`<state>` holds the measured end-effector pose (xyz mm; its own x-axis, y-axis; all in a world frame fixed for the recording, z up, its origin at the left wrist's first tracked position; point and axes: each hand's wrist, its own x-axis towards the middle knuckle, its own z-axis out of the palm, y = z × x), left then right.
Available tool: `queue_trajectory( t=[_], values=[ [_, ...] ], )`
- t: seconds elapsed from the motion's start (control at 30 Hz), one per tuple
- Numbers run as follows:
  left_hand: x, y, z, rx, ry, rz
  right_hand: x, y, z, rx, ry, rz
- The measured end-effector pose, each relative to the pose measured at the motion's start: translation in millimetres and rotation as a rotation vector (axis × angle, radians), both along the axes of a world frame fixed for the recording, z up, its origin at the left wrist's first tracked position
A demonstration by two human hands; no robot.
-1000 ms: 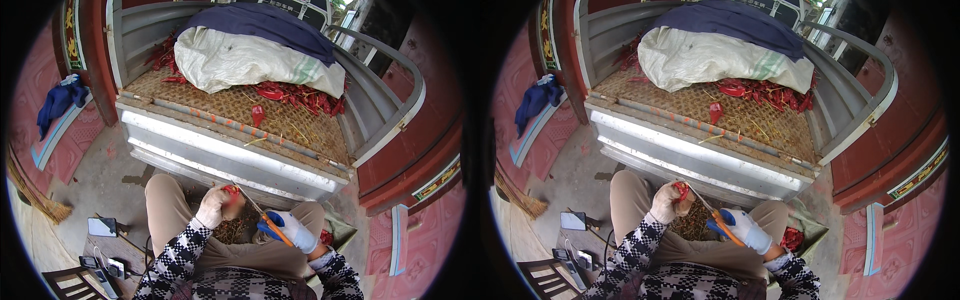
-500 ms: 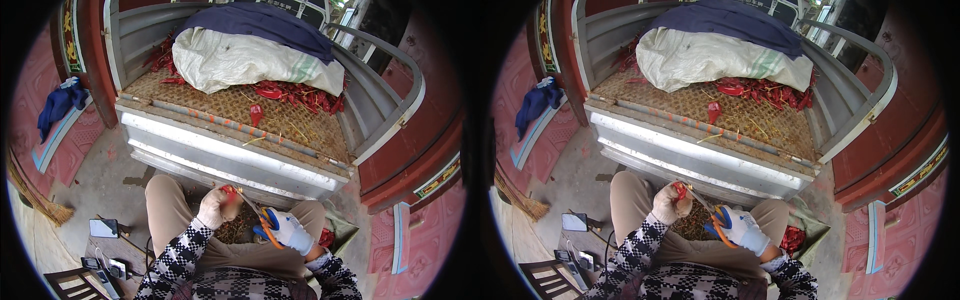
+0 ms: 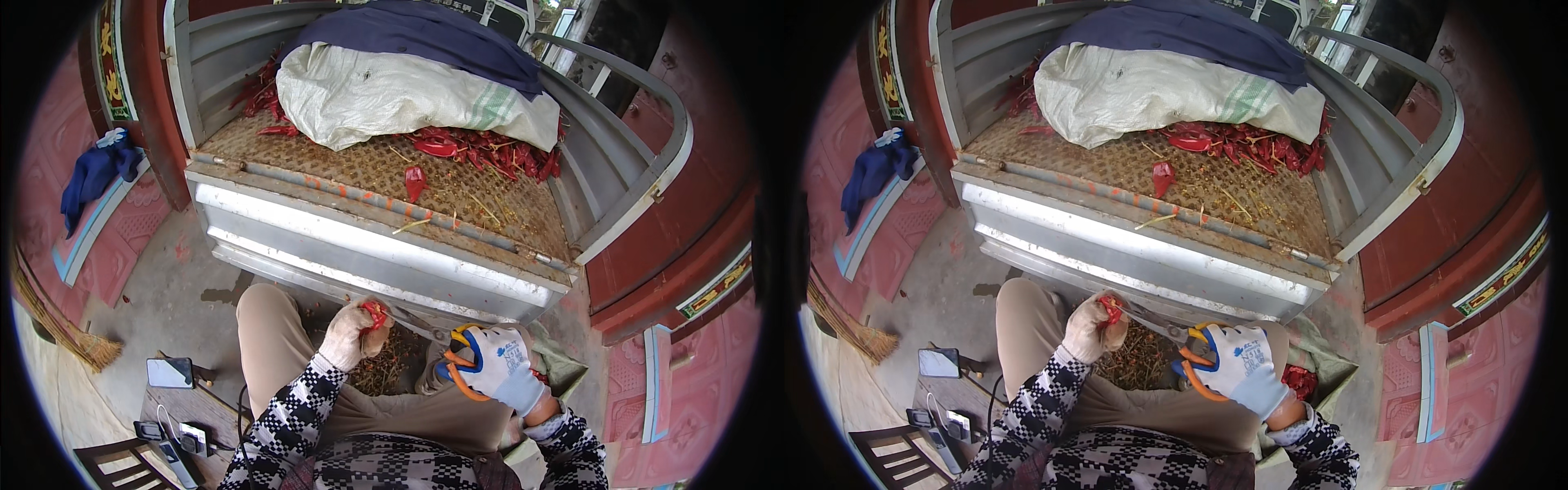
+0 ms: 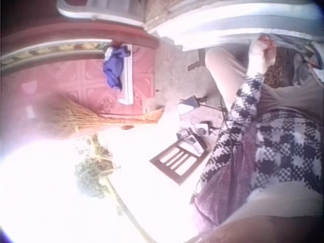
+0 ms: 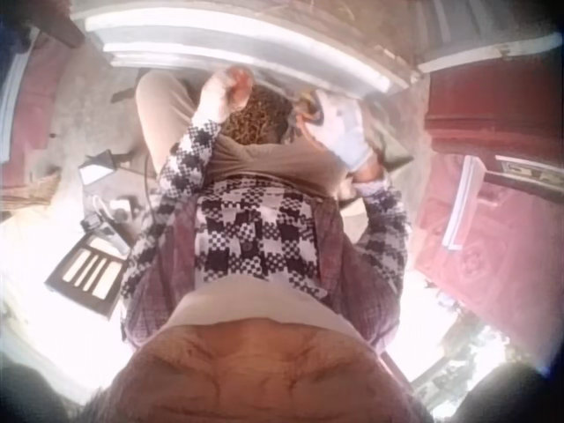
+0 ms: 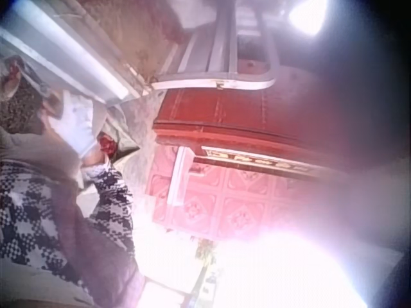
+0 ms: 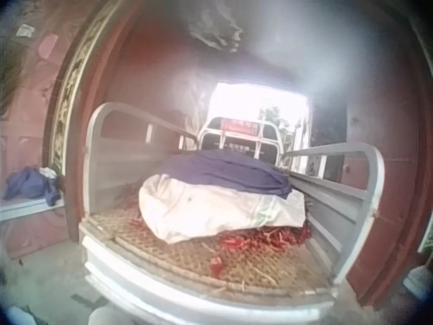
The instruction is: The person sits at the back of a small truck and uses scissors to trim the stems off red chili peppers. They handle the peppers one at a time, cutting the stems and placing the trimmed peppers into a sack on the ground.
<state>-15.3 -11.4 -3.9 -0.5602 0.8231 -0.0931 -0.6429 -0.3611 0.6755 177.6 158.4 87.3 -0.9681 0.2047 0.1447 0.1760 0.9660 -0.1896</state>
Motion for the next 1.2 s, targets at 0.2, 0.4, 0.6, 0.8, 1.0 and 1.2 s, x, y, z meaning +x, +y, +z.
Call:
queue_trajectory(
  t=[0.2,0.4,0.6,0.8,1.0,1.2],
  values=[
    [-4,-1,6,-0.008,0.158,-0.035,1,-4,-6,-0.102,-0.086,-0.03],
    [-2,-3,6,-0.044,0.196,-0.017,5,-8,2,-0.175,-0.128,-0.043],
    [-1,-1,7,-0.115,0.23,0.035,1,-7,11,0.11,-0.154,-0.024],
    [-2,-1,11,-0.097,0.244,0.078,-4,-7,-12,-0.036,-0.096,-0.035],
    [1,5,8,-0.021,-0.073,0.08,-7,-20,-61,-1.26,-0.228,-0.107],
    [-2,3,0,0.172,-0.218,0.015,-14,-48,-75,-1.824,-0.172,0.046]
  ],
)
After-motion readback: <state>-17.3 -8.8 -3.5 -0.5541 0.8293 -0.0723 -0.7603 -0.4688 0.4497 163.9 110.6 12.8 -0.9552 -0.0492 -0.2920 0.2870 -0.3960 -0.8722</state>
